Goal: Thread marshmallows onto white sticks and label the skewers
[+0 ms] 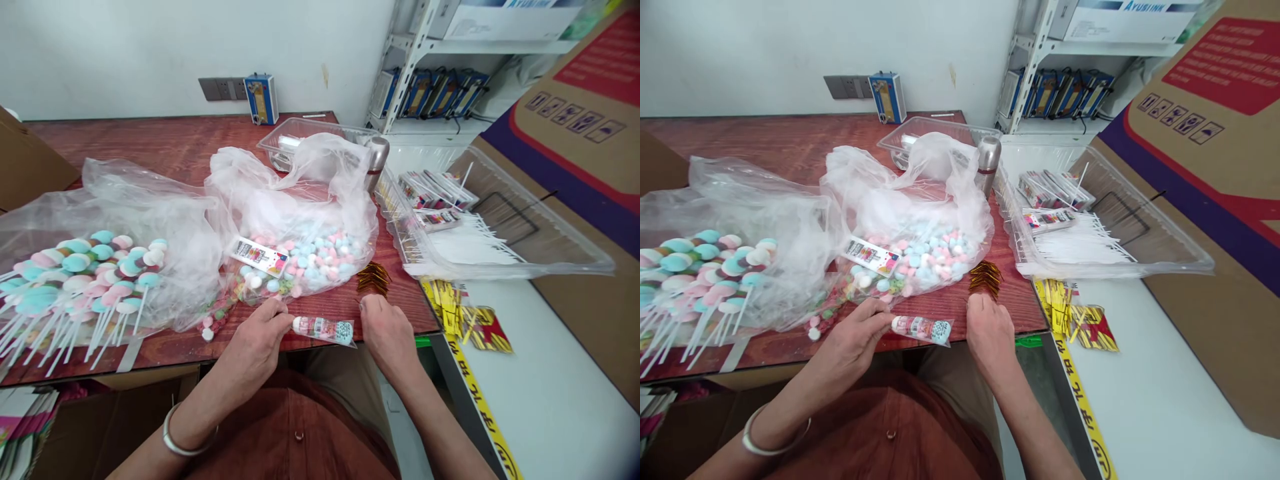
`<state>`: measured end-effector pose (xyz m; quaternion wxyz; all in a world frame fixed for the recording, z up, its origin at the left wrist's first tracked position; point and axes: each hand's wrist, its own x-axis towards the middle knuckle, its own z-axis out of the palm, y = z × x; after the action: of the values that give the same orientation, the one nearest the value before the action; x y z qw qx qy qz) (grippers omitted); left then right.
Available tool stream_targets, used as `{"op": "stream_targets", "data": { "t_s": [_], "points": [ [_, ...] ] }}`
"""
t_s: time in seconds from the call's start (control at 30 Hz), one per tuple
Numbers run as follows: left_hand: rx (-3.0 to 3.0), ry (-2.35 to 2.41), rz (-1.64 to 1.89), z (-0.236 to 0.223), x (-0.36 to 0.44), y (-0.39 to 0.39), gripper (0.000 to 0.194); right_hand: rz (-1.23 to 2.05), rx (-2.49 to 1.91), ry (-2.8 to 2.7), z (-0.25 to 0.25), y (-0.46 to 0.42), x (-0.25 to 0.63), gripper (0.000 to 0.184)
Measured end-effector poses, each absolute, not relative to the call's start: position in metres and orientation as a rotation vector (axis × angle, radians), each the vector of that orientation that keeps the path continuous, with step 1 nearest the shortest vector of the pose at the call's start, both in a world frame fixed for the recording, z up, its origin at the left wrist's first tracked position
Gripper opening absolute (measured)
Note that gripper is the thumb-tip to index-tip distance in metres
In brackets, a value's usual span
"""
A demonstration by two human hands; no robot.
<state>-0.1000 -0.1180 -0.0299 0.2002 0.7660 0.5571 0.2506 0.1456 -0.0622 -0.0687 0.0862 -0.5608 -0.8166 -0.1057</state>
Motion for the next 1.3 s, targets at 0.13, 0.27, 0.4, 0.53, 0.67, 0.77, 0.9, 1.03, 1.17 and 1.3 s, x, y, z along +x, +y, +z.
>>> {"op": "stream_targets", "data": {
  "t_s": [0.13, 0.27, 0.4, 0.53, 0.67, 0.77, 0.9, 1.03, 1.17, 1.3],
  "points": [
    [2.358, 1.634, 0.624, -0.036, -0.088, -0.12, 0.031, -0.399, -1.627, -2.252, -0.046, -0.074, 0.138, 0.022],
    [2.458, 1.65, 0.621, -0.04, -0.063, -0.118, 0.026, -0.479, -1.548, -2.315, -0.033, -0.091, 0.108, 0.026],
    [2.402, 1.674, 0.759, -0.043, -0.051, -0.111, 0.026, -0.354, -1.494, -2.312, -0.04, -0.104, 0.085, 0.023],
    [2.357, 1.653, 0.938, -0.049, -0.05, -0.108, 0.031, -0.253, -1.478, -2.162, -0.05, -0.108, 0.081, 0.023],
    [2.254, 1.671, 1.024, -0.053, -0.049, -0.107, 0.024, -0.205, -1.464, -2.063, -0.054, -0.108, 0.079, 0.023],
    [1.983, 1.651, 1.146, -0.052, -0.046, -0.103, 0.02, -0.213, -1.41, -2.003, -0.055, -0.105, 0.076, 0.02],
    [1.245, 1.485, 1.253, -0.05, -0.04, -0.095, 0.009, -0.1, -1.34, -1.901, -0.057, -0.101, 0.071, 0.019],
    [0.5, 1.069, 1.273, -0.047, -0.031, -0.091, 0.026, 0.354, -1.407, -1.75, -0.059, -0.096, 0.072, 0.016],
    [0.288, 0.883, 1.243, -0.041, -0.028, -0.09, 0.035, 0.794, -1.402, -1.563, -0.057, -0.09, 0.078, 0.012],
    [0.306, 0.834, 1.215, -0.043, -0.028, -0.091, 0.033, 0.74, -1.352, -1.68, -0.056, -0.087, 0.084, 0.016]
  ]
}}
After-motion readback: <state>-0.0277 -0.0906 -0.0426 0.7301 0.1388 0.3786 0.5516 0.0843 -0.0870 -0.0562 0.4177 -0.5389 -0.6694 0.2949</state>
